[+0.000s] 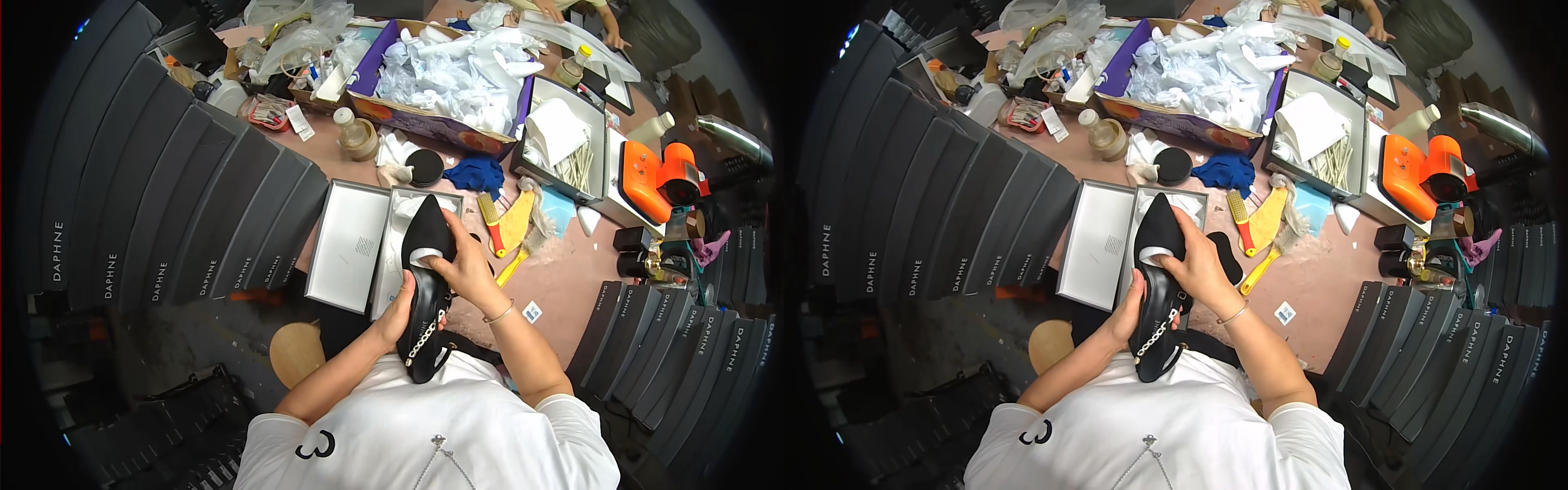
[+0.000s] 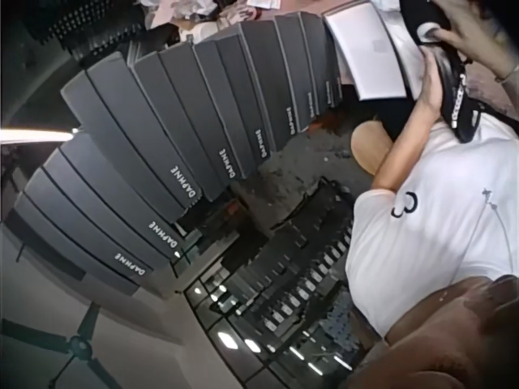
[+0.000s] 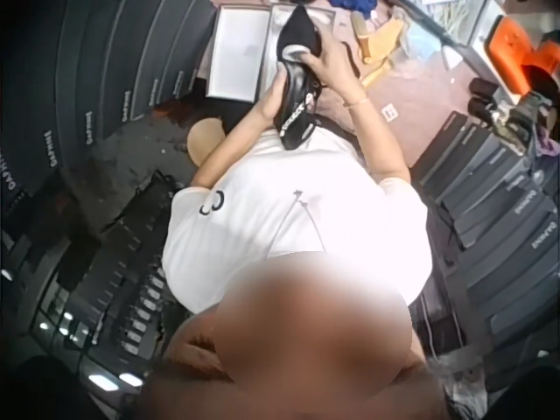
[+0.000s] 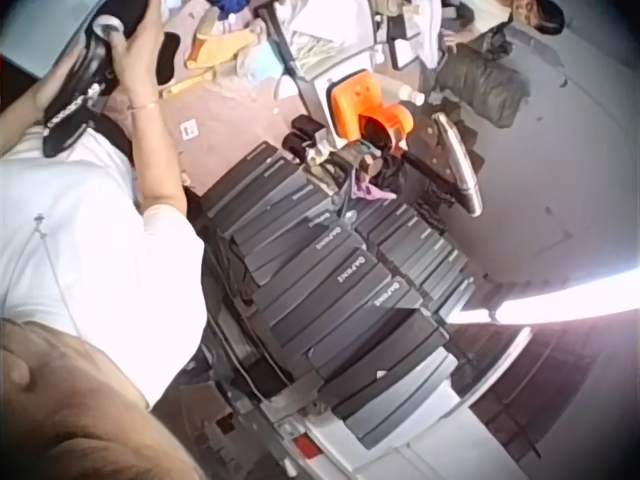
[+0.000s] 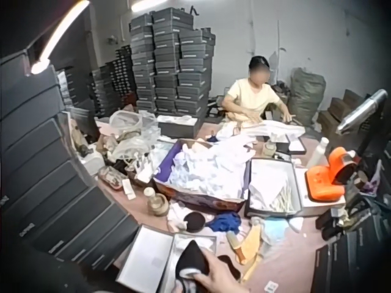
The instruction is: Cleaning a pair of black high-heeled shoes with a brush and then packing them into a shoebox with tissue paper.
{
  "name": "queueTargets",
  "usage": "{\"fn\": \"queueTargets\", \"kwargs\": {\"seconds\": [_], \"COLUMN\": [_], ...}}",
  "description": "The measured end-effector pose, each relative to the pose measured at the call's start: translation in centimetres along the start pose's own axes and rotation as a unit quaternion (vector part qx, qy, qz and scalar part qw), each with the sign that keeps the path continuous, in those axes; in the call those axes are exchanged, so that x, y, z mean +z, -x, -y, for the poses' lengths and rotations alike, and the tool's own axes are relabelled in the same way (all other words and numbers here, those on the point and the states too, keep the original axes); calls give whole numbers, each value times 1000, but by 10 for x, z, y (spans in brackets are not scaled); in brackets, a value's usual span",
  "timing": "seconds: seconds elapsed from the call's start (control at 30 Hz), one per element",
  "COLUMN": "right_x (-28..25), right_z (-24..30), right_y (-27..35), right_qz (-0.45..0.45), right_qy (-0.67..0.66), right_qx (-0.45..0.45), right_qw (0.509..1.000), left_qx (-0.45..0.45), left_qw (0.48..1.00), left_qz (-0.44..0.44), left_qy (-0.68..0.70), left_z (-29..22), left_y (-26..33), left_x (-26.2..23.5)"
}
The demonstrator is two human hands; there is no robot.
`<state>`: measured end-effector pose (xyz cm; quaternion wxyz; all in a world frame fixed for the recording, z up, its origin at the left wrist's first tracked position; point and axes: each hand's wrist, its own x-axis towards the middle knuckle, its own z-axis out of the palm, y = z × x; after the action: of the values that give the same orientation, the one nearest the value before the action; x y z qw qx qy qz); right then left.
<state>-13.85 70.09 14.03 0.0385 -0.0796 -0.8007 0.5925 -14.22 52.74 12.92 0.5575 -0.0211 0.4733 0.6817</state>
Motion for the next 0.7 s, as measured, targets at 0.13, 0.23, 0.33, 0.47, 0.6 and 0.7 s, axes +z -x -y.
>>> {"fn": "queueTargets", "kwargs": {"seconds": [0.13, 0.23, 0.33, 0.47, 0.6, 0.7], "right_x": [8, -8, -20, -28, -57, -92], "right_z": [-2, 27, 16, -29, -112, -179], "right_y": [3, -1, 6, 29, 75, 111], "right_qz": [-57, 40, 19, -73, -233, -348], "right_qy": [26, -77, -148, -127, 17, -29], "right_qx": [-71, -84, -40, 39, 89, 251], "right_qw": [996, 993, 988, 988, 968, 903], "left_qx": [45, 59, 60, 79, 57, 16], "left_qw": [996, 995, 992, 991, 991, 983], "left_qz": [43, 71, 108, 100, 114, 140], "left_qy": [58, 27, 8, -50, 36, 118], "left_z": [0, -18, -36, -49, -35, -30], "left_y": [0, -4, -4, -1, -7, -13], "left_x": [-5, -18, -31, -35, -42, -44]}}
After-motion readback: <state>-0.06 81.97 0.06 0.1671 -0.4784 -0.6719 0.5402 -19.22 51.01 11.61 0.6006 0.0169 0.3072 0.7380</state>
